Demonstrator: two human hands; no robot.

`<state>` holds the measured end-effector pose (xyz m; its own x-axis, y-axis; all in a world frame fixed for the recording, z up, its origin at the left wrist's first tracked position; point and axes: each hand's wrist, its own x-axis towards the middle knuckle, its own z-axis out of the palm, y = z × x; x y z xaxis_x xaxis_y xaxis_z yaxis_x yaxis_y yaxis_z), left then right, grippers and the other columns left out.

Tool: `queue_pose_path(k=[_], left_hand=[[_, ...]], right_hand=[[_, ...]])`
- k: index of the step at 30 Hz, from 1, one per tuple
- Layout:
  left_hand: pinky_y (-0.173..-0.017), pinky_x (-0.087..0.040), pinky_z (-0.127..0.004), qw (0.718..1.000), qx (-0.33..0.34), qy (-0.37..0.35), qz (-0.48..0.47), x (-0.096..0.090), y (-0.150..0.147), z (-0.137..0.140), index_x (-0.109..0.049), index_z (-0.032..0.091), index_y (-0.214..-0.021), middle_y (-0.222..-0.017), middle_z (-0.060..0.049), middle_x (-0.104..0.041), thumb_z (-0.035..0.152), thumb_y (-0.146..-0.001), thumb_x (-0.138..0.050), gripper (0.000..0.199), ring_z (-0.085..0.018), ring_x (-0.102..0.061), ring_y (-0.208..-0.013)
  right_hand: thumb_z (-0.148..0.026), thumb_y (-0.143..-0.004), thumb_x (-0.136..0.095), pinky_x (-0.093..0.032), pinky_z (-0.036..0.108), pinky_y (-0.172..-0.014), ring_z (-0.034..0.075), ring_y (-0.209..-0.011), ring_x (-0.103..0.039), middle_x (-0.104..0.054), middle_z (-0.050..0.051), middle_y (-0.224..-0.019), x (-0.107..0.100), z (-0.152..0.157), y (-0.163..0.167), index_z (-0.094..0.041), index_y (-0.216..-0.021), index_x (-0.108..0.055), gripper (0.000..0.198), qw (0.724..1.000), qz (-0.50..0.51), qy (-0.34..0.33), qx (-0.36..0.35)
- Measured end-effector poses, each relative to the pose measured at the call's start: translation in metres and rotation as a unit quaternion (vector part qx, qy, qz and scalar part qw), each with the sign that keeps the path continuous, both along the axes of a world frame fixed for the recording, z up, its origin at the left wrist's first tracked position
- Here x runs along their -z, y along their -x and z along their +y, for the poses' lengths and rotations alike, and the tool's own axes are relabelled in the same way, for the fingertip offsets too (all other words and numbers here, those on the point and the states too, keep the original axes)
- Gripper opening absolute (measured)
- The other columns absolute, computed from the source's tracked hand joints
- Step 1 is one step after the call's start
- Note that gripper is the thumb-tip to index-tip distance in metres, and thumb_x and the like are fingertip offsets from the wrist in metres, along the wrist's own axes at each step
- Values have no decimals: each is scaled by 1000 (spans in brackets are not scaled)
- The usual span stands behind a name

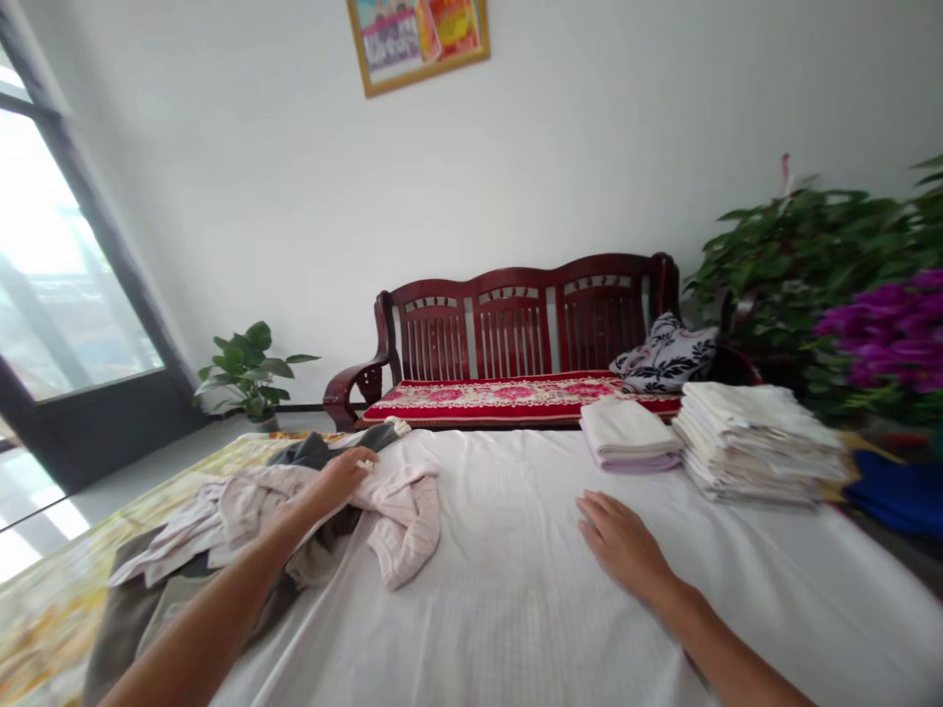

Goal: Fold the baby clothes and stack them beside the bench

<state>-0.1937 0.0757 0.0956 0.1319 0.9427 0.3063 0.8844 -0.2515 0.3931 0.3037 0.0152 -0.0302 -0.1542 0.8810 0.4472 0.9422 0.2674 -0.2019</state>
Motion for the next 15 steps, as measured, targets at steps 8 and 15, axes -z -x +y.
queue_pose_path(k=[8,15], left_hand=[[-93,-45,-40,993,-88,57,58,26,-52,6,-72,21,-82,-97,-11,-75,43,-72,-71,24,-33,-67,-103],[-70,-47,-33,979,-168,4,-112,27,-67,14,-62,19,-84,-76,-7,-68,32,-84,-48,19,-25,-67,-81]], right_hand=[[-27,-92,-45,-43,47,-110,29,-127,-57,-64,16,-134,1,1,-1,-14,-124,-68,41,1000,1,1,-2],[-26,-91,-48,-42,46,-111,27,-126,-58,-65,13,-134,4,1,0,-19,-122,-69,39,1000,14,-4,3]])
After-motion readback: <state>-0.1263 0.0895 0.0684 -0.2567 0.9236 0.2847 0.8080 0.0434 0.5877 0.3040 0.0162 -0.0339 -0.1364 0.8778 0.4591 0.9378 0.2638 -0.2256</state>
